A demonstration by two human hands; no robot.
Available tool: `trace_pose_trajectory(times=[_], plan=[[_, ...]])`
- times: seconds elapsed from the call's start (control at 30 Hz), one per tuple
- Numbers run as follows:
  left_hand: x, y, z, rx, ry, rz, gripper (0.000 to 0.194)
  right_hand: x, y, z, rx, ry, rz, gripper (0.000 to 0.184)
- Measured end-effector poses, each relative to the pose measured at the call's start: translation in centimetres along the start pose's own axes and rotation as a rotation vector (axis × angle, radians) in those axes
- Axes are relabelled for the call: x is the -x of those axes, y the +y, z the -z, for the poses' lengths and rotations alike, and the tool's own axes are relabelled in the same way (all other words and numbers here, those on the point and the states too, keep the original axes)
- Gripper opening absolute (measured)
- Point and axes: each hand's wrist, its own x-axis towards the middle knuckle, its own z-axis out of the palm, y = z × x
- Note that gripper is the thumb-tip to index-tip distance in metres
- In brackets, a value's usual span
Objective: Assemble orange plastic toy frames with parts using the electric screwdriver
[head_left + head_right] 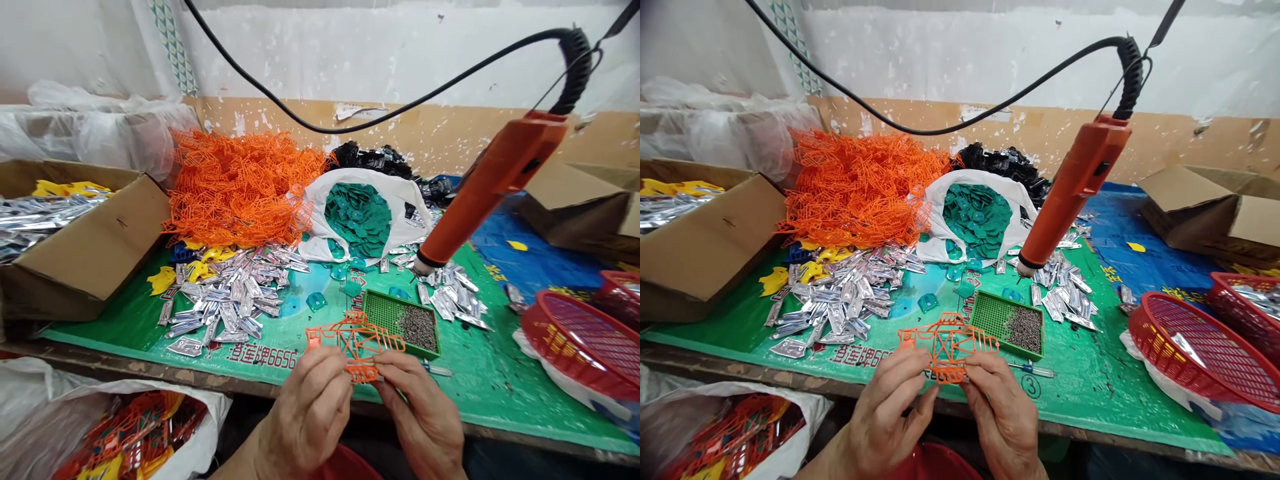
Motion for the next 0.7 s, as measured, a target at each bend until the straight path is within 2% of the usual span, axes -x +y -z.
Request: trace_pose_trajectory(times=[0.1, 0.27, 0.5, 0.7], plan=[[0.2, -0.1, 0.2, -0.122, 0.053, 0.008, 0.034, 0.1, 0.0, -0.3, -0.028, 0.034, -0.012, 0.012], [0.1, -0.7, -0.3, -0.213, -0.093, 0.038, 0.028, 0.2, -0.2, -0.8, 0.034, 0.016, 0.045, 0.015], [-0.2, -1.0, -0.4, 0.036, -0.167, 0.078, 0.028, 0.5, 0.1, -0.5, 0.072, -0.048, 0.097, 0.023], [0.1, -1.4, -0.2, 0.191, -0.200, 0.101, 0.033, 0.8, 0.2, -0.3, 0.070, -0.022, 0.117, 0.025]])
